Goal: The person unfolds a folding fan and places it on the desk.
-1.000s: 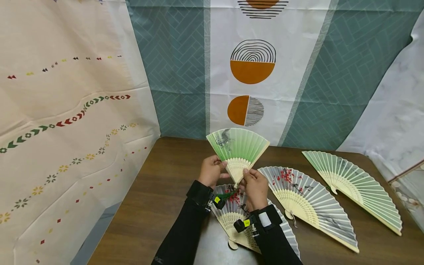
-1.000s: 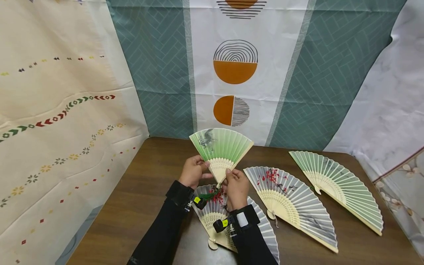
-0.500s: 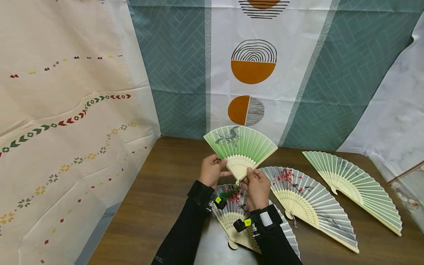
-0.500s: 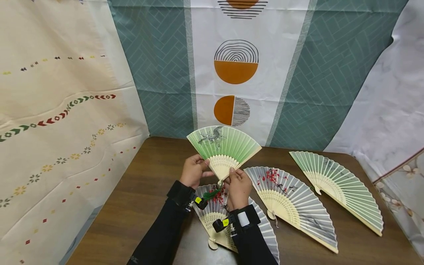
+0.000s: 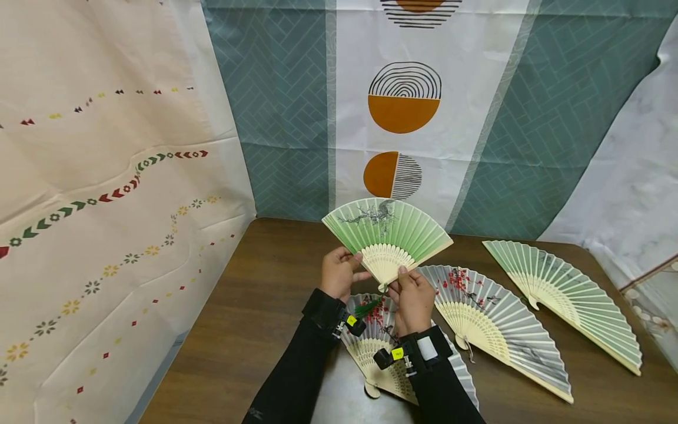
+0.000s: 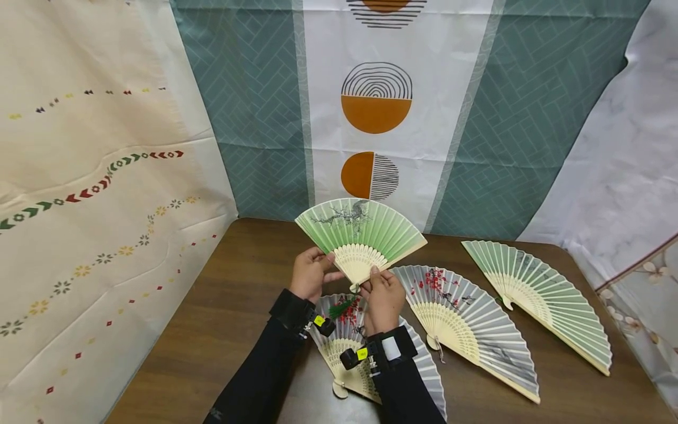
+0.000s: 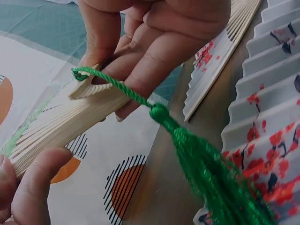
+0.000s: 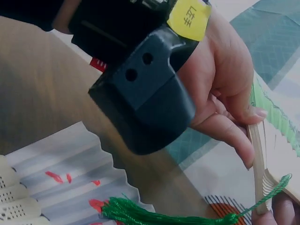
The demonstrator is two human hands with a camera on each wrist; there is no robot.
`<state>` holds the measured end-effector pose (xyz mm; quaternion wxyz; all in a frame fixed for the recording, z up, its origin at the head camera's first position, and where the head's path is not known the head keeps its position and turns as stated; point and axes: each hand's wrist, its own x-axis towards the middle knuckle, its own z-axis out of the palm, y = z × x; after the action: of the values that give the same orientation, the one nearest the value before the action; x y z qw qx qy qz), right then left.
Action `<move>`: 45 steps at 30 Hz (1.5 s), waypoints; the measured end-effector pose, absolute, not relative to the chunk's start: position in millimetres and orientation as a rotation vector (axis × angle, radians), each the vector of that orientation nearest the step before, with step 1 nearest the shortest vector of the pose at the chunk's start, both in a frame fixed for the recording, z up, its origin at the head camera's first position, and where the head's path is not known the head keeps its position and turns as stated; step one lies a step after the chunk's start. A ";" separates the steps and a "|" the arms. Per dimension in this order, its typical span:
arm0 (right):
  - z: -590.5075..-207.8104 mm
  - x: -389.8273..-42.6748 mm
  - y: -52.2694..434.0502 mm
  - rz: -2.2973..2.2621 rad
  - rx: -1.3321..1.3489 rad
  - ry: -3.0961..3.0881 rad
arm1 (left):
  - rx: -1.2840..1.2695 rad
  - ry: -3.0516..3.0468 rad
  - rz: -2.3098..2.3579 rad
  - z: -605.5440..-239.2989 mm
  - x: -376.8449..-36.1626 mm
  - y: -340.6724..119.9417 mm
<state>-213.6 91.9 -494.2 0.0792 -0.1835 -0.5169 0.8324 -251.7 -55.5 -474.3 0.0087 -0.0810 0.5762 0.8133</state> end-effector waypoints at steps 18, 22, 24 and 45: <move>-491.9 -213.0 94.0 2.474 -0.571 -1.458 | -0.238 1.702 2.626 -476.8 -250.5 -49.3; -491.8 -214.3 94.9 2.485 -0.582 -1.404 | -0.229 1.659 2.654 -478.7 -250.6 -47.6; -491.8 -215.3 95.6 2.493 -0.587 -1.362 | -0.219 1.637 2.672 -480.2 -250.4 -46.6; -490.6 -217.6 97.8 2.504 -0.642 -1.180 | -0.293 1.453 2.792 -485.3 -249.8 -36.1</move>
<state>-217.6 97.8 -490.6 0.1493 -0.2233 -0.4105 0.8714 -249.8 -36.1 -485.3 -0.0100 -0.0926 0.4597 0.8832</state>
